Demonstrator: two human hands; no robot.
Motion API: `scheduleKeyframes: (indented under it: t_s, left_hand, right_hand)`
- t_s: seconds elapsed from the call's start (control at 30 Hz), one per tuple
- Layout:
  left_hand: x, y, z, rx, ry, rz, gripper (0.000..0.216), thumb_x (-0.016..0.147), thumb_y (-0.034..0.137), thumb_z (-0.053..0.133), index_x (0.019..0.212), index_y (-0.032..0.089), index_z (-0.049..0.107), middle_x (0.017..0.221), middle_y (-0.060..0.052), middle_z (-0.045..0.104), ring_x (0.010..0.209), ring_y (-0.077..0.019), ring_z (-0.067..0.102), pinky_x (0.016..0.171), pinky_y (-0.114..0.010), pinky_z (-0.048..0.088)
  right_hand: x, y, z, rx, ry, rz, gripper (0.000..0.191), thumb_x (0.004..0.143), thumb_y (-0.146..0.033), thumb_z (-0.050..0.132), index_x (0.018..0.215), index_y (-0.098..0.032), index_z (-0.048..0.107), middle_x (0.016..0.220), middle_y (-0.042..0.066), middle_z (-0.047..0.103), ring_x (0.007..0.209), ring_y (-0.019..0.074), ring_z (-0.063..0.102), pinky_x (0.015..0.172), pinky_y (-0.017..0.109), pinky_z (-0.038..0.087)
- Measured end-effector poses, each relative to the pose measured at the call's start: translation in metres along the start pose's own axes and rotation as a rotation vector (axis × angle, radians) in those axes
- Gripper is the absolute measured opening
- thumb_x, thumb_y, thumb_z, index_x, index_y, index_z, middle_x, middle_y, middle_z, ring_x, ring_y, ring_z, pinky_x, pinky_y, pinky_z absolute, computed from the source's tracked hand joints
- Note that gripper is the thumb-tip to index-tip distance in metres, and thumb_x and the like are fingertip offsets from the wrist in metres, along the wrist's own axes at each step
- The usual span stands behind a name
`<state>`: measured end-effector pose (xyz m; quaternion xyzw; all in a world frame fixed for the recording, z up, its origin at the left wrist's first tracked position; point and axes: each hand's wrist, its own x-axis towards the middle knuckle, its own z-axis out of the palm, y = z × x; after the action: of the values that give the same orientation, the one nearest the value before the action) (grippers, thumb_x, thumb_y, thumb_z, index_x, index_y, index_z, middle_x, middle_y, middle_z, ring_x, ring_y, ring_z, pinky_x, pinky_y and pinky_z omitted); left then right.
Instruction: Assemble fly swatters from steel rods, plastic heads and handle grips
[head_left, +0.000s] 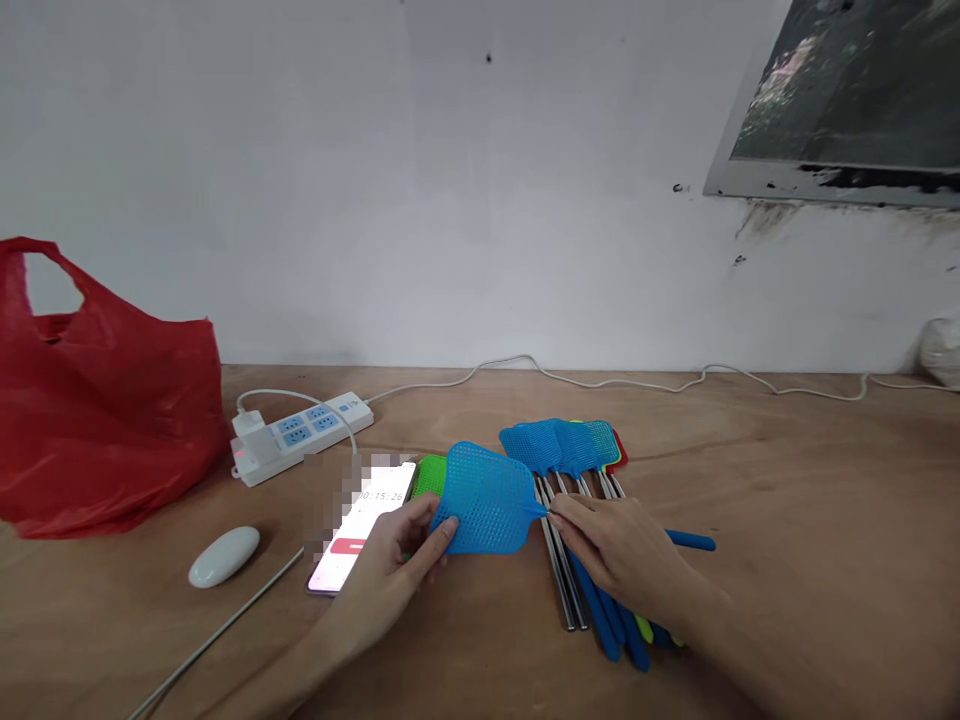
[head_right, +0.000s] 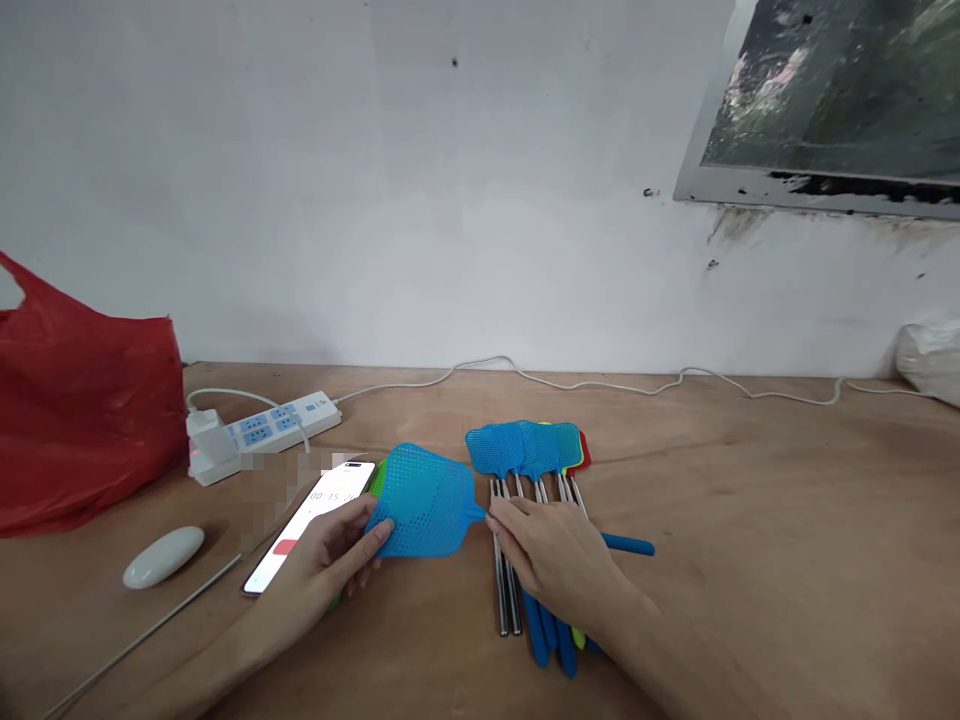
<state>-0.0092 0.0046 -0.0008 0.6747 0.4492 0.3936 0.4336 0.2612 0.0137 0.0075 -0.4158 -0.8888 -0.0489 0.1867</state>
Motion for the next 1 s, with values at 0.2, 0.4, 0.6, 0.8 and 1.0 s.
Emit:
scheduleKeyframes:
  t_s: [0.2,0.4,0.6,0.8,1.0]
  left_hand:
    - [0.004,-0.002,-0.007,-0.119,0.152,0.021,0.036,0.095,0.052,0.056,0.079,0.020,0.051,0.060,0.005,0.049,0.048,-0.0094,0.046,0.043,-0.019,0.038]
    - [0.011,-0.004,-0.020,0.032,0.206,0.048,0.034,0.091,0.052,0.060,0.082,0.019,0.057,0.063,0.004,0.051,0.049,-0.0095,0.048,0.040,-0.017,0.037]
    - [0.011,-0.007,-0.017,0.048,0.206,-0.048,0.033,0.087,0.053,0.064,0.097,0.022,0.058,0.058,0.008,0.048,0.041,-0.0110,0.052,0.033,-0.017,0.039]
    - [0.014,-0.010,-0.017,-0.002,0.199,-0.068,0.035,0.083,0.053,0.068,0.095,0.020,0.062,0.072,0.003,0.058,0.045,-0.0113,0.056,0.038,-0.022,0.050]
    - [0.012,-0.009,-0.017,0.220,0.165,0.052,0.036,0.088,0.048,0.063,0.110,0.021,0.071,0.080,-0.003,0.068,0.071,-0.0200,0.067,0.062,-0.032,0.060]
  right_hand:
    - [0.001,-0.001,0.000,0.009,0.092,0.137,0.033,0.104,-0.036,0.037,0.078,-0.023,0.052,0.059,-0.002,0.060,0.052,0.0160,0.057,0.051,0.028,0.021]
    - [0.002,0.004,-0.002,-0.011,0.141,0.264,0.038,0.103,-0.044,0.035,0.076,-0.023,0.051,0.059,0.000,0.061,0.054,0.0180,0.059,0.052,0.027,0.020]
    - [0.002,0.002,0.001,0.003,0.127,0.266,0.036,0.102,-0.043,0.037,0.074,-0.023,0.048,0.059,-0.001,0.060,0.053,0.0175,0.057,0.053,0.028,0.019]
    - [0.002,0.000,0.000,0.036,0.120,0.252,0.037,0.103,-0.041,0.037,0.072,-0.023,0.046,0.057,-0.001,0.058,0.051,0.0162,0.054,0.053,0.028,0.019]
    - [0.002,0.000,0.001,0.062,0.109,0.275,0.036,0.102,-0.042,0.038,0.072,-0.023,0.046,0.058,-0.001,0.058,0.053,0.0165,0.055,0.053,0.028,0.020]
